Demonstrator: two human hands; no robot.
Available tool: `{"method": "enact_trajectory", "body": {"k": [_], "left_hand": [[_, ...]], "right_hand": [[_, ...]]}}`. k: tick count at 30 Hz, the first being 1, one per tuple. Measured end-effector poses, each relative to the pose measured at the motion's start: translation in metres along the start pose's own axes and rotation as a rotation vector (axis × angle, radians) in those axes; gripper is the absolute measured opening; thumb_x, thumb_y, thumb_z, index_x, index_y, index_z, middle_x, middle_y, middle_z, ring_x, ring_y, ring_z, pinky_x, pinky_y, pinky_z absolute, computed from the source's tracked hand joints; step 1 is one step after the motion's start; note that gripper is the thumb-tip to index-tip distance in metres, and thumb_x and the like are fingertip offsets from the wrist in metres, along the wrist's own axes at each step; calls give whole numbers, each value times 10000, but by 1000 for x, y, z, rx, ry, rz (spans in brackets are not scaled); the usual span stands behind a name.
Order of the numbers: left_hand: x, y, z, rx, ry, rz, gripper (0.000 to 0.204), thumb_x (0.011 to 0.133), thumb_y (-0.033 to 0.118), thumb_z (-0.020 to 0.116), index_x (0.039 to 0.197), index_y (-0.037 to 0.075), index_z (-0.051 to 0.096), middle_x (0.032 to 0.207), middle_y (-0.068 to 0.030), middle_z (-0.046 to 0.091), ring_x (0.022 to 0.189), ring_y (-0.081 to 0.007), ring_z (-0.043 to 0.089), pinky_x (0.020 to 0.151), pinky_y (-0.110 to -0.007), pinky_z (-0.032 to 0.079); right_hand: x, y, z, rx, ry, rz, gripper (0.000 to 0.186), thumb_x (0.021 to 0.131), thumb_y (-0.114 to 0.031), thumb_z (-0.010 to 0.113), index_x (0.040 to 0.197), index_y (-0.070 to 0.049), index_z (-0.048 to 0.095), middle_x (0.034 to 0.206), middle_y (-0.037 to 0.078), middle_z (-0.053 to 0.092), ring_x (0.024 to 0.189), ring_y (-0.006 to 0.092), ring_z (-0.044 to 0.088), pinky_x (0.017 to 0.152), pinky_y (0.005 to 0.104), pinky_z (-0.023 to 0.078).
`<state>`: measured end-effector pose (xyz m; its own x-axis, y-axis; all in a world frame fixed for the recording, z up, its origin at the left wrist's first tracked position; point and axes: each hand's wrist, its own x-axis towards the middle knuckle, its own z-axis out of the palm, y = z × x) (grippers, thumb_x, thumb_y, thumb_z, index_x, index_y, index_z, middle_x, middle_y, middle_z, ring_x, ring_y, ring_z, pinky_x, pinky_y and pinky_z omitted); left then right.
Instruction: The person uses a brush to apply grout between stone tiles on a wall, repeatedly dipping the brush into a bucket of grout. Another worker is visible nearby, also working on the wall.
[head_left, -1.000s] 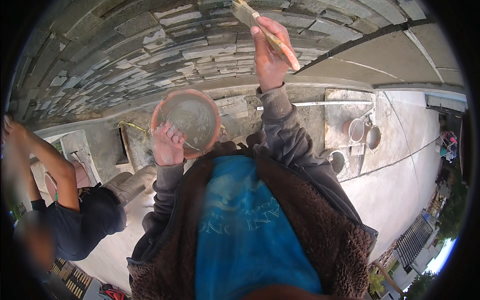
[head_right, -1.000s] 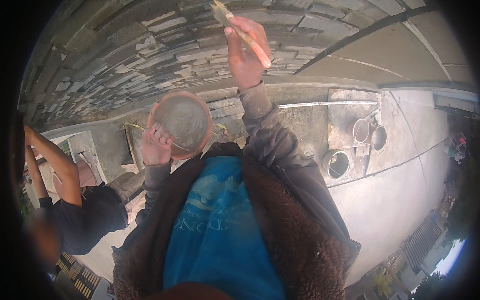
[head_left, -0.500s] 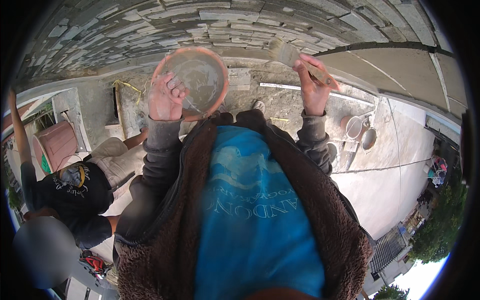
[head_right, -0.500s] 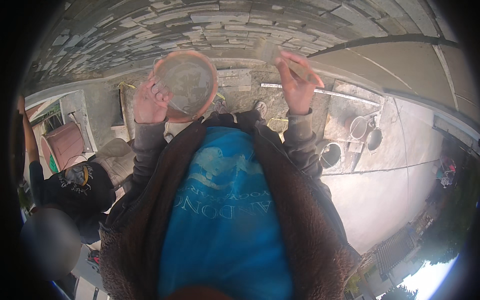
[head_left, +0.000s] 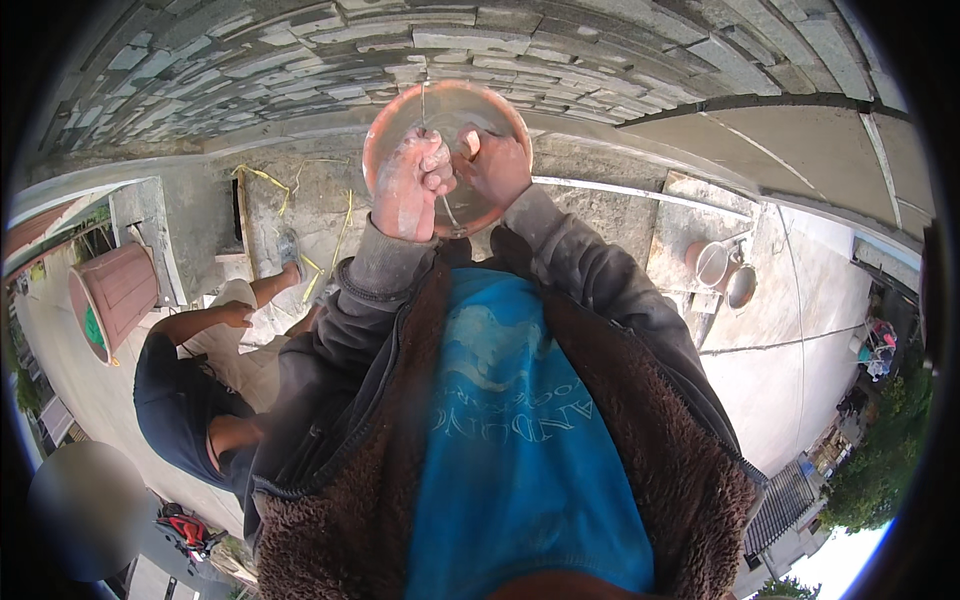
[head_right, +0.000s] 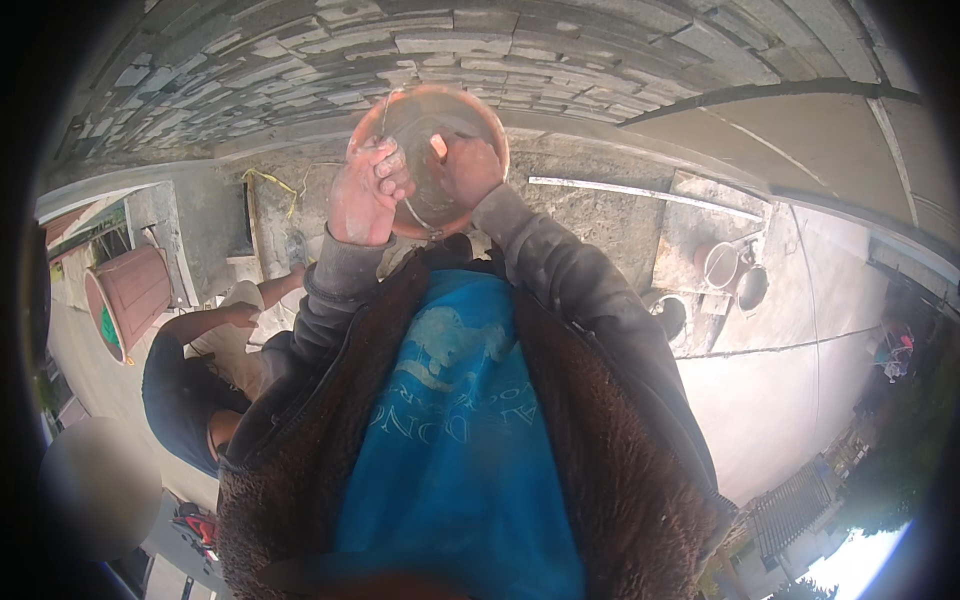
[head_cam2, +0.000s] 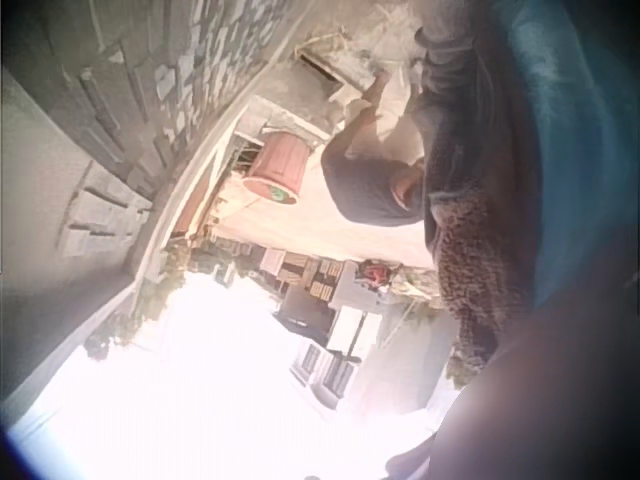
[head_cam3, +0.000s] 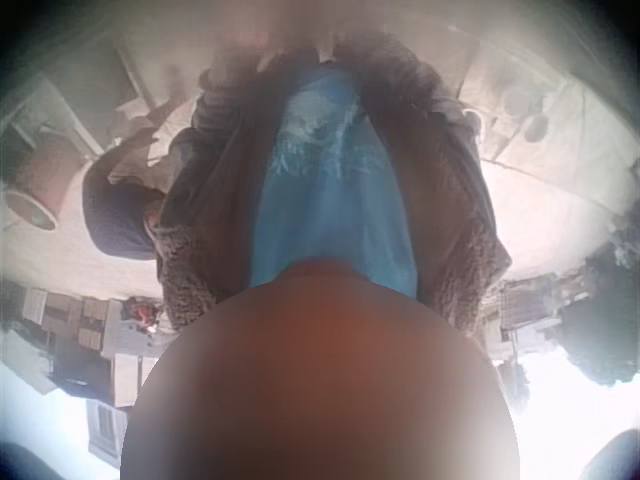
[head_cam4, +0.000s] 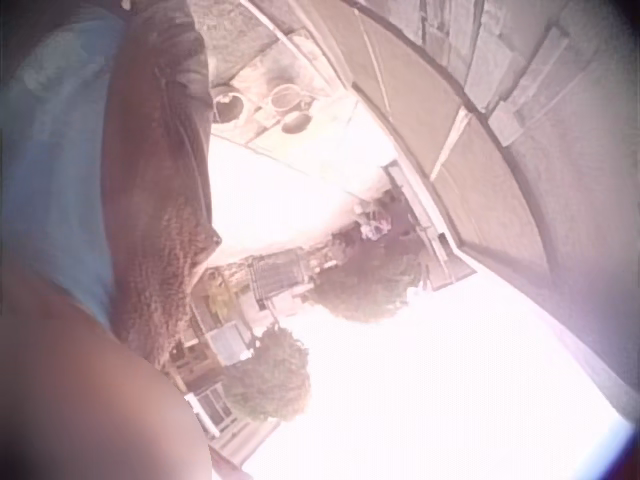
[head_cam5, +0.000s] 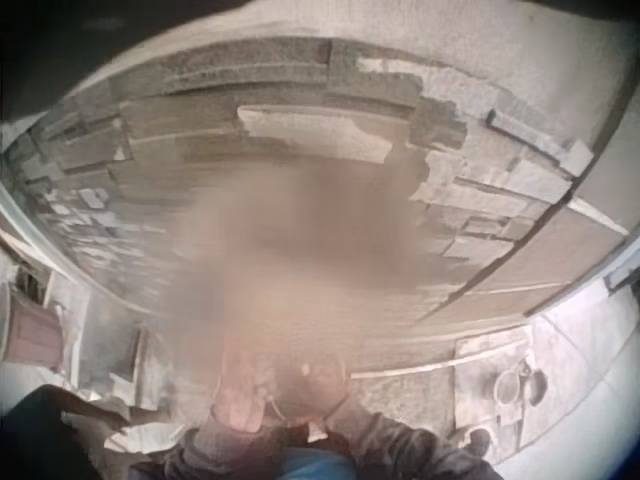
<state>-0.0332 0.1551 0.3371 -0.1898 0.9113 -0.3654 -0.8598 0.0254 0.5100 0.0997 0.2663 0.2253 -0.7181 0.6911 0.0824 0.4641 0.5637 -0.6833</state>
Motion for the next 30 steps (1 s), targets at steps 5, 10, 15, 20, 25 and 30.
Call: {"method": "enact_trajectory", "body": {"k": [5, 10, 15, 20, 25, 30], "left_hand": [[8, -10, -2, -20, 77, -29, 100, 959, 159, 594, 988, 149, 498, 746, 75, 444, 622, -51, 421, 619, -248, 369], [15, -8, -8, 27, 90, -43, 81, 968, 173, 590, 992, 142, 519, 743, 70, 449, 624, -58, 437, 630, -257, 380], [20, -3, -1, 26, 73, 16, 81, 979, 186, 582, 1006, 122, 540, 753, 63, 465, 627, -77, 452, 641, -271, 398], [11, 7, -38, -42, 22, -10, 99, 1004, 214, 517, 984, 119, 531, 767, 46, 496, 649, -103, 501, 674, -315, 428], [11, 14, -54, -33, 33, -39, 108, 1006, 220, 505, 974, 118, 520, 774, 39, 500, 658, -116, 505, 695, -327, 425], [7, 28, -69, -86, -45, -78, 130, 1017, 234, 487, 977, 112, 513, 787, 39, 487, 681, -121, 489, 705, -327, 410]], "right_hand": [[-27, -48, -55, 231, 356, -192, 114, 855, -125, 770, 945, -97, 706, 819, 76, 652, 797, 302, 672, 673, 410, 557], [-49, -26, -51, 148, 327, -154, 116, 864, -97, 763, 970, -82, 716, 942, 76, 651, 820, 279, 669, 688, 389, 558], [-42, -26, -42, 266, 333, -177, 122, 873, -116, 775, 987, -94, 737, 900, 97, 649, 789, 283, 664, 676, 396, 551], [-32, -44, -102, 710, 717, 190, 119, 929, -150, 757, 971, -43, 726, 915, 90, 664, 793, 176, 685, 668, 307, 563], [66, -32, -134, 536, 995, -363, 138, 923, -70, 757, 1037, -23, 695, 1074, 111, 637, 786, 138, 689, 675, 263, 574], [95, -3, -158, 769, 1040, -260, 163, 905, -85, 773, 1045, -22, 717, 1096, 89, 576, 835, 184, 688, 714, 285, 569]]}}
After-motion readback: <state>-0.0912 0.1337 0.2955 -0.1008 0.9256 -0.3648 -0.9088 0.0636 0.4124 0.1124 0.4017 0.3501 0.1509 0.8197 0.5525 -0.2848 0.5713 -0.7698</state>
